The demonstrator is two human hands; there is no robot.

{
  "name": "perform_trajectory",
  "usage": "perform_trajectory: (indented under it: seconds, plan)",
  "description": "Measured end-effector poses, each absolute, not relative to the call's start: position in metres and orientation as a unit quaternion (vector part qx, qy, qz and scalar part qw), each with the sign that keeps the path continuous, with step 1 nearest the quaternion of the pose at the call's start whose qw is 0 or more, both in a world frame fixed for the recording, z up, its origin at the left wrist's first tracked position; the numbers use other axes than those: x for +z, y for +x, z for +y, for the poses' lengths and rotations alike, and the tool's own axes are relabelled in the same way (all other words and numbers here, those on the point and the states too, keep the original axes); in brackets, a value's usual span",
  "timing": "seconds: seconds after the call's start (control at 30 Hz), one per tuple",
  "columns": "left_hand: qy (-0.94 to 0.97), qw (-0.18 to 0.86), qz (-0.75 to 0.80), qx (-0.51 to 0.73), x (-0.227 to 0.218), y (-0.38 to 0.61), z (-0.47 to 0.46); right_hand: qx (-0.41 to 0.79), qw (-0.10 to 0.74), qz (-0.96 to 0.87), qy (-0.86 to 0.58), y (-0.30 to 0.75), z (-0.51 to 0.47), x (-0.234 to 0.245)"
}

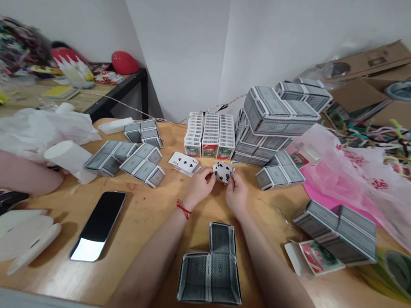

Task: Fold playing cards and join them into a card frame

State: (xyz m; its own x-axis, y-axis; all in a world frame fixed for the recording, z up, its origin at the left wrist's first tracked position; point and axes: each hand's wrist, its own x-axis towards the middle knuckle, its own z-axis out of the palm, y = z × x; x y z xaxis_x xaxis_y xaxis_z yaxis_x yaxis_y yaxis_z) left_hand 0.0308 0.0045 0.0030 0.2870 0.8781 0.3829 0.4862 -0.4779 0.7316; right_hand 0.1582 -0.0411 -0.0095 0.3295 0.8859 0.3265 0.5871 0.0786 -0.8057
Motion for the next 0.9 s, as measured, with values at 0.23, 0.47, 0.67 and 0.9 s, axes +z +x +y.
perform_trajectory:
  seconds: [0.23, 0.47, 0.67, 0.9]
  plan:
    - [0.759, 0.230, 0.463, 0.396, 0.0050, 0.0301, 0.0021, 0.104, 0.423, -0.605, -0.667, 0.1552, -0.0471, -0.0098]
    - [0.749, 0.225, 0.478, 0.400, 0.0087, 0.0320, -0.0005, 0.102, 0.424, -0.600, -0.671, 0.1530, -0.0469, -0.0083]
    - [0.732, 0.246, 0.489, 0.406, 0.0108, 0.0324, -0.0023, 0.138, 0.438, -0.576, -0.676, 0.1515, -0.0458, -0.0074]
    - [0.726, 0.263, 0.498, 0.395, 0.0100, 0.0279, -0.0055, 0.166, 0.435, -0.557, -0.688, 0.1483, -0.0478, -0.0125]
